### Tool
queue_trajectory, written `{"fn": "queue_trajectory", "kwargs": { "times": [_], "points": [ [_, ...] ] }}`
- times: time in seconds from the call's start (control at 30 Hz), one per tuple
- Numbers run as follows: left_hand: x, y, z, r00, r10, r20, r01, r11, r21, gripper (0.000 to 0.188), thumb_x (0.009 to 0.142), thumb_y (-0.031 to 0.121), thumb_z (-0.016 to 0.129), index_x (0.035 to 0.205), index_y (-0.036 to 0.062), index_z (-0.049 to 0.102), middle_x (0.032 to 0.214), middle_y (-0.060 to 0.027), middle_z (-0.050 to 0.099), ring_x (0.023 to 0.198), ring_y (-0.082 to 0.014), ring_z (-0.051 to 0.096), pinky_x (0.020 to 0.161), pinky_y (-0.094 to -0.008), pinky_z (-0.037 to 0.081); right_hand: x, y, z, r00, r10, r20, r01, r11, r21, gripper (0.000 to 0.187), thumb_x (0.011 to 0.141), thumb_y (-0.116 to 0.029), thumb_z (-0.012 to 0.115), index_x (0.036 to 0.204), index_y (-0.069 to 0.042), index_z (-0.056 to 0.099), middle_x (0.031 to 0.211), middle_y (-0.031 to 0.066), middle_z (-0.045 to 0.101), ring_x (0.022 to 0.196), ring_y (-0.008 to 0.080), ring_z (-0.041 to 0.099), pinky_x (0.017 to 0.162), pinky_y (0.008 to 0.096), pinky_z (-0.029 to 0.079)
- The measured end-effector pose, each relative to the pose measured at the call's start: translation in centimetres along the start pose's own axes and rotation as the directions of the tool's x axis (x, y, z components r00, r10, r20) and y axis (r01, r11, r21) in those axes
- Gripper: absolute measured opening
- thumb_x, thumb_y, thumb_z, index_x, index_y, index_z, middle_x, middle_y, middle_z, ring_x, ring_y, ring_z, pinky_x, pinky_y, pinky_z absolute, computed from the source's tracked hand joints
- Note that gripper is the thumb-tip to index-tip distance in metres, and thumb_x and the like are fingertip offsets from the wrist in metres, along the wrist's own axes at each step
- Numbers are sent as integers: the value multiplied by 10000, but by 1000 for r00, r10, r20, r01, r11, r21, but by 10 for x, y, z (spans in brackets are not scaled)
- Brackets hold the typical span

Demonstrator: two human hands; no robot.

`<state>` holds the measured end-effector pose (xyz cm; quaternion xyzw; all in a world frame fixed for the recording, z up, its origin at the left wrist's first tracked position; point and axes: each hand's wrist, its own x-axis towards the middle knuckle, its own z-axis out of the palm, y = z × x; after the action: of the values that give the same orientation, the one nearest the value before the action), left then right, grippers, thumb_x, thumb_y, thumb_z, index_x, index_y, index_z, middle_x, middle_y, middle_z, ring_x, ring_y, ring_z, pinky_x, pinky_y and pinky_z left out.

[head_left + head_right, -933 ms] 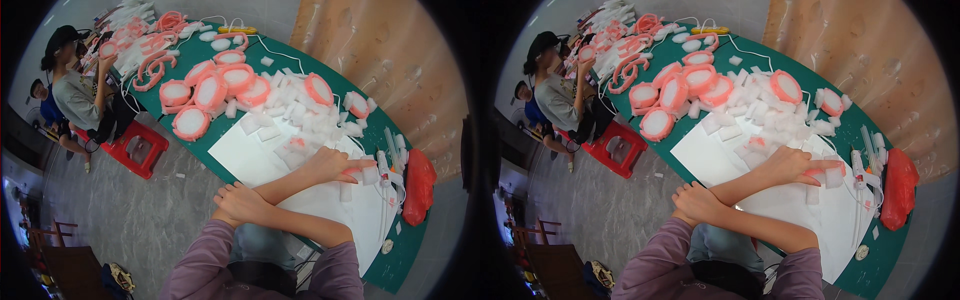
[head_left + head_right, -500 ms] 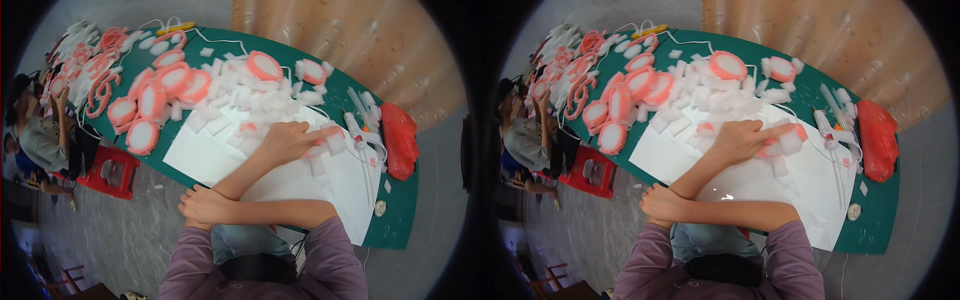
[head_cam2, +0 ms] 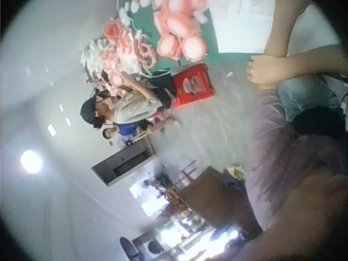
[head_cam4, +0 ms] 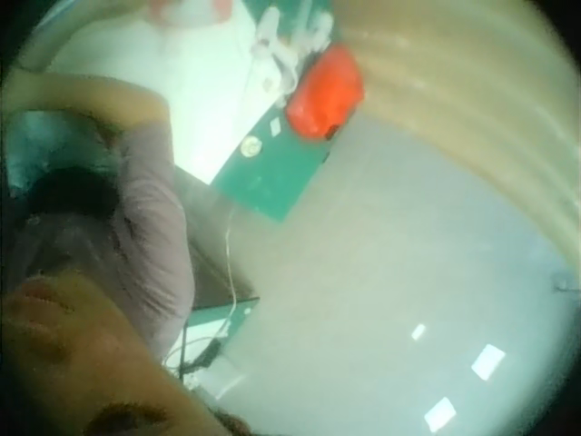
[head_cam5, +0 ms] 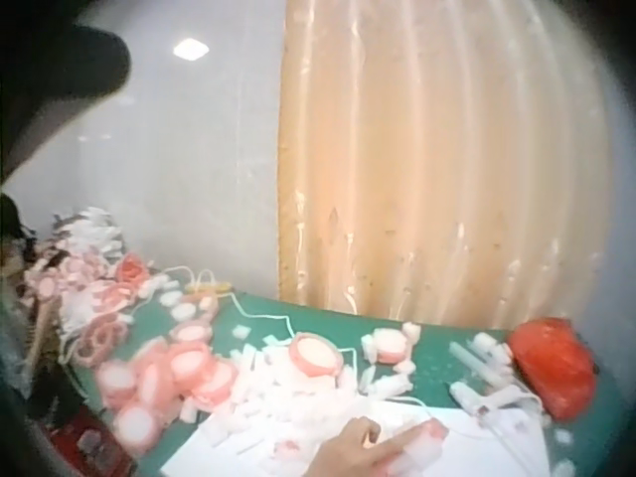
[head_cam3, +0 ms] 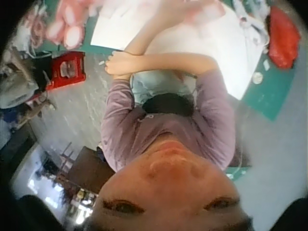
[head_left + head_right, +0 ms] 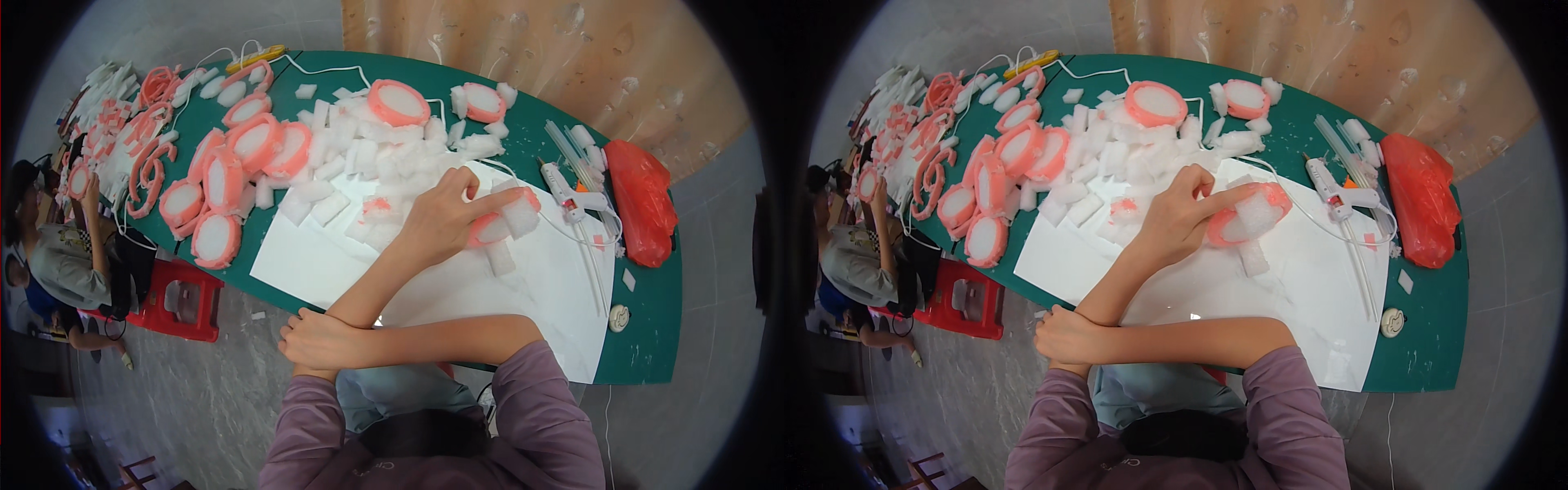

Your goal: Assembling white foam pieces into pink plastic rings using a glue gun.

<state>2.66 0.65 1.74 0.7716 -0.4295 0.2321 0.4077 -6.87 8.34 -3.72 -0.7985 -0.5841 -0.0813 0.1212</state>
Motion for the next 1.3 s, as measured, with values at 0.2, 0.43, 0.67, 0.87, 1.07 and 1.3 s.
{"fn": "queue_trajectory", "kwargs": {
  "times": [0.2, 0.43, 0.67, 0.87, 1.07, 1.3],
  "points": [
    [-1, -1, 1, 998, 4, 62, 2, 995, -101, 468, 722, 118, 593, 1162, 274, 551, 729, -50, 422, 697, -223, 437, 618, -314, 397, -1, -1, -5, 1000, -17, 24, 16, 999, 35, 111, 752, -166, 490, 754, -88, 569, 773, 28, 563, 761, 170, 547, 647, 287, 382],
    [-3, -5, 1, 996, 87, 19, -87, 996, 9, 519, 695, 104, 608, 1179, 277, 541, 680, -9, 442, 693, -187, 419, 618, -285, 356, -1, -3, -7, 999, -14, 30, 14, 1000, -12, 116, 750, -164, 493, 767, -88, 579, 781, 32, 572, 764, 173, 553, 640, 292, 388],
    [-2, -5, 5, 995, 97, 20, -97, 995, 9, 539, 690, 122, 615, 1196, 288, 529, 617, 16, 452, 679, -183, 418, 635, -297, 341, -1, -2, -6, 998, -3, 63, 3, 1000, 9, 119, 744, -163, 497, 772, -84, 582, 778, 38, 574, 766, 173, 554, 630, 291, 384],
    [-1, -4, 2, 994, 96, 46, -96, 995, 0, 527, 702, 28, 545, 1185, 238, 555, 570, -22, 404, 636, -195, 376, 631, -286, 300, -1, -4, 0, 1000, 8, 5, -8, 999, -32, 112, 737, -165, 503, 754, -86, 581, 753, 39, 564, 734, 174, 547, 618, 293, 374],
    [3, 3, -5, 996, 45, 75, -43, 999, -25, 474, 693, 108, 599, 1153, 221, 578, 606, -27, 400, 634, -200, 356, 630, -297, 289, 2, -6, 9, 996, 25, -81, -27, 999, -33, 113, 720, -167, 511, 722, -92, 594, 728, 32, 555, 708, 172, 536, 605, 298, 364],
    [7, 5, -7, 992, 21, 128, -21, 1000, 0, 583, 566, 205, 719, 1134, 202, 588, 703, -43, 357, 666, -204, 353, 607, -296, 311, 5, -7, 15, 994, 49, -95, -51, 998, -27, 140, 710, -174, 521, 698, -85, 627, 728, 36, 576, 717, 179, 548, 586, 311, 361]
  ]
}}
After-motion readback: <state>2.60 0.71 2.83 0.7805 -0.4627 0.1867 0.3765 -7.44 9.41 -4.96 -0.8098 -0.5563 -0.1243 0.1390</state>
